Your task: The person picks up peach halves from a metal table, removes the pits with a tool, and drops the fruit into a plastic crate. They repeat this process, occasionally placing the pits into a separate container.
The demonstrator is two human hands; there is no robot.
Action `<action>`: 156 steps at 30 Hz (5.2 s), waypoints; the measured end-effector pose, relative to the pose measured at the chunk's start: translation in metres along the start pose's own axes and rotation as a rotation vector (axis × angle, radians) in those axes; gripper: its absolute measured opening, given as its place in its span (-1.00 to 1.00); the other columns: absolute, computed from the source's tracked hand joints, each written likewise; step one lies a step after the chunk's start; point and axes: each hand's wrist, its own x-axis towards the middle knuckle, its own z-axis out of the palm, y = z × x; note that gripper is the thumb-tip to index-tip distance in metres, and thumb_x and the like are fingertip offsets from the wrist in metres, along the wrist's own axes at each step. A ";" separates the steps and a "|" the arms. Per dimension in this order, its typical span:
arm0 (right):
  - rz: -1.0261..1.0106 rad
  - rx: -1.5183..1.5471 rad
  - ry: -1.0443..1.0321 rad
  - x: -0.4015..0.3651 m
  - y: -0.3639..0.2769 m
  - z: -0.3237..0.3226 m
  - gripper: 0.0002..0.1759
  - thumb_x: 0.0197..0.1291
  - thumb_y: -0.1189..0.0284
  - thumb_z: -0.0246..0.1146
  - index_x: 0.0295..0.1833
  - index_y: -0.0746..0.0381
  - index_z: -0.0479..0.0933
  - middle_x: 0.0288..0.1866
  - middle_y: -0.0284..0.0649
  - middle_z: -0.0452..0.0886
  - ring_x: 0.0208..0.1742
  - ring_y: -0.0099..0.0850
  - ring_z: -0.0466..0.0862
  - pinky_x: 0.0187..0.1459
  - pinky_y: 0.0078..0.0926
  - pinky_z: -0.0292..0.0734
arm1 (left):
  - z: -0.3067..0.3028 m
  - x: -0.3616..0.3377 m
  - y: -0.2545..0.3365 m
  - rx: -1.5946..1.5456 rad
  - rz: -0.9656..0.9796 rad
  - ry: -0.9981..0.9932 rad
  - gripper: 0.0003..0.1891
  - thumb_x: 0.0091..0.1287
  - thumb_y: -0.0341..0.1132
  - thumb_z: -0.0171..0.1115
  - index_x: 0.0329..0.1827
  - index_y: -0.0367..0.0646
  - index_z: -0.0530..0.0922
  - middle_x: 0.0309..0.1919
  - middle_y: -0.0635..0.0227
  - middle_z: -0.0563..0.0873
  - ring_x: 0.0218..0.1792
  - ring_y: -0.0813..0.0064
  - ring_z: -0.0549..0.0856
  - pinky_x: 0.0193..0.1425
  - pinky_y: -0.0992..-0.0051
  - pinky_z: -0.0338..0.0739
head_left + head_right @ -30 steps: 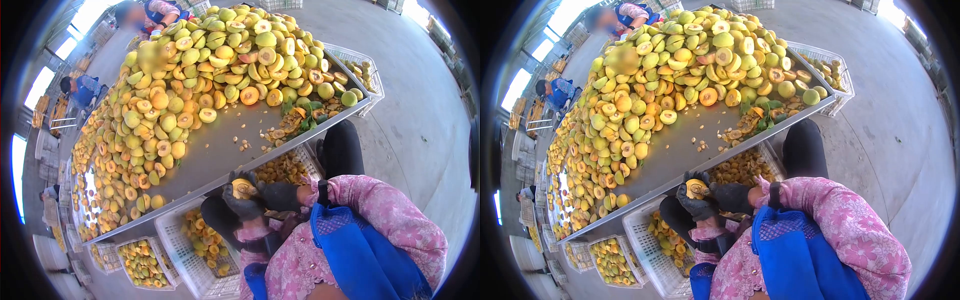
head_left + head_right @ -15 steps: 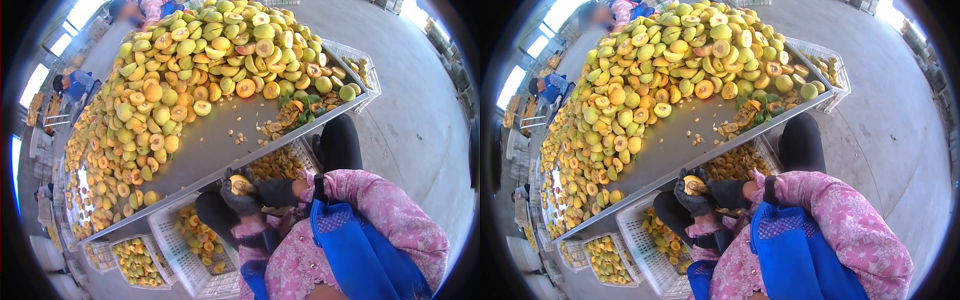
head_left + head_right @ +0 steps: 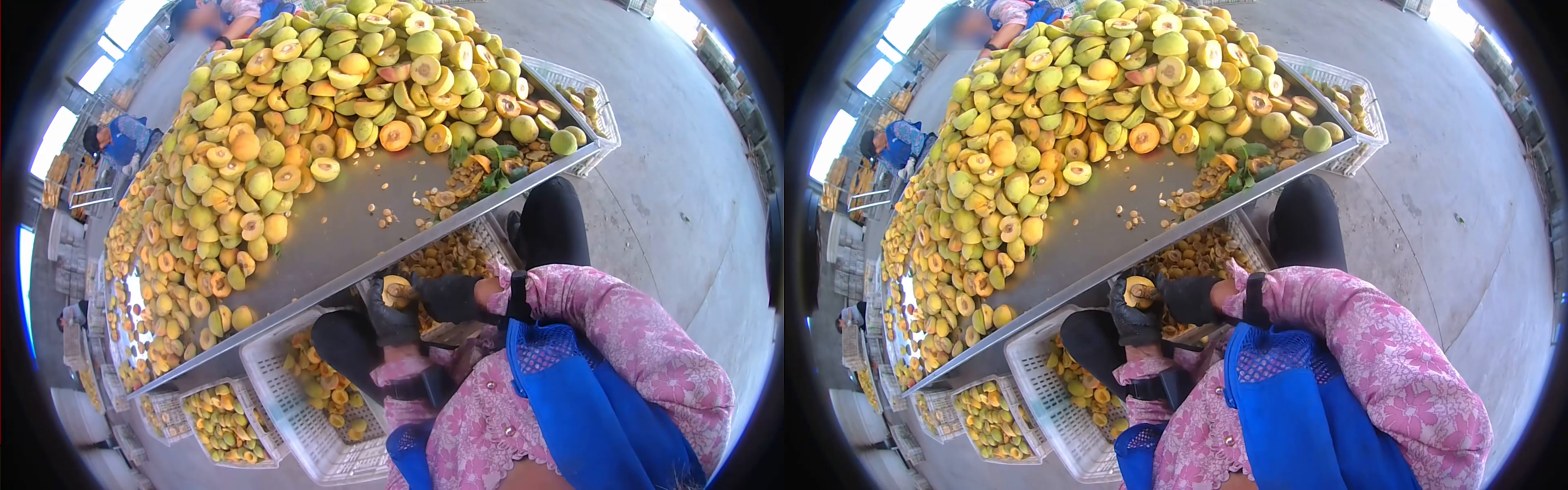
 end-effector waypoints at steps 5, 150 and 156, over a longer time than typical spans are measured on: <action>0.087 0.058 -0.012 -0.004 -0.014 -0.009 -0.40 0.00 0.43 0.12 0.15 0.52 0.19 -0.34 0.17 0.60 -0.32 0.04 0.64 -0.30 -0.10 0.52 | 0.008 0.005 -0.047 -0.386 -0.172 0.045 -0.77 0.08 -0.43 0.30 -0.21 -0.22 0.51 -0.36 0.32 0.61 -0.33 0.40 0.60 -0.17 0.45 0.51; 0.227 0.975 -0.016 -0.078 -0.033 -0.073 -0.67 0.26 0.26 0.04 -0.05 0.31 0.37 -0.56 -0.15 0.55 -0.60 -0.36 0.59 -0.55 -0.39 0.46 | -0.008 -0.005 0.052 0.305 0.081 -0.197 -0.61 0.20 -0.35 0.14 0.09 -0.26 0.41 -0.09 0.17 0.62 -0.05 0.32 0.61 0.16 0.37 0.44; 0.263 0.654 -0.055 -0.078 -0.055 -0.085 -0.71 0.21 0.30 0.09 -0.13 0.33 0.41 -0.46 0.02 0.58 -0.44 -0.11 0.64 -0.42 -0.23 0.47 | 0.003 -0.007 0.074 -1.159 -0.459 -0.132 -0.56 0.35 -0.36 -0.15 0.27 -0.34 0.26 0.12 0.01 0.47 0.15 0.17 0.48 0.31 0.25 0.32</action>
